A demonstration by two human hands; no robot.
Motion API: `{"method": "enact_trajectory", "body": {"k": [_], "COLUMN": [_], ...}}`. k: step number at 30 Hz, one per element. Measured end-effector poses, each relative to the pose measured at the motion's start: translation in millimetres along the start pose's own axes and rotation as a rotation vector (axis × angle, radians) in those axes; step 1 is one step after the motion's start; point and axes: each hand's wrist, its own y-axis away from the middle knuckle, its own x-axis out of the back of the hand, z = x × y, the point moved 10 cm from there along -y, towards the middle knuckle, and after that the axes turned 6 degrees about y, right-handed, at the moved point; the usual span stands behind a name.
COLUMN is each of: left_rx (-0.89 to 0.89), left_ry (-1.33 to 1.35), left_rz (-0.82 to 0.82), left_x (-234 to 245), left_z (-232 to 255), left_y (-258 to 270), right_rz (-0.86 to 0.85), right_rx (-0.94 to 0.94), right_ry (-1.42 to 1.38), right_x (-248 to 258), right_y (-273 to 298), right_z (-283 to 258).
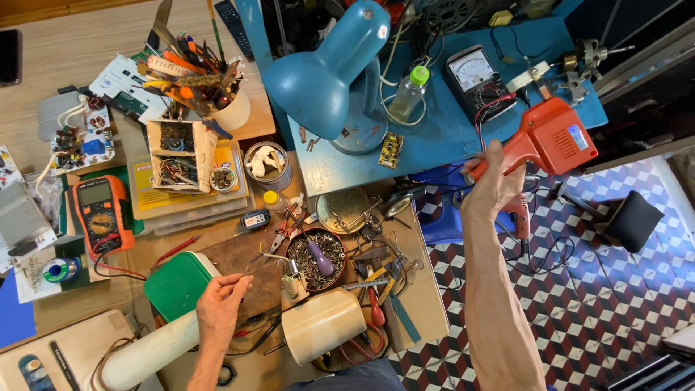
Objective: The person works at a cluttered workbench, twisting and joining small wires by hand. They use a heat gun to apply heat to the wire ends and continue to twist and adjust the connections. The person handles wires, a heat gun, and a multimeter throughout the process.
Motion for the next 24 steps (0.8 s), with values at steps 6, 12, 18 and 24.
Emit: {"method": "enact_trajectory", "body": {"k": [6, 12, 18, 24], "left_rx": [0.008, 0.021, 0.102, 0.054], "left_ry": [-0.029, -0.056, -0.033, -0.051], "left_rz": [0.023, 0.041, 0.125, 0.167], "left_x": [-1.8, -2.1, 12.3, 33.7], "left_z": [5.1, 0.8, -33.6, -75.2], "left_y": [3.1, 0.9, -13.0, -34.8], "right_rz": [-0.160, 0.045, 0.265, 0.444], "right_rx": [-0.126, -0.382, -0.560, -0.715], "right_ry": [-0.340, -0.433, -0.517, -0.620], "right_x": [16.0, 79.5, 110.4, 109.5], "right_y": [5.0, 50.9, 106.5, 102.5], "right_z": [7.4, 95.7, 187.2, 294.1]}}
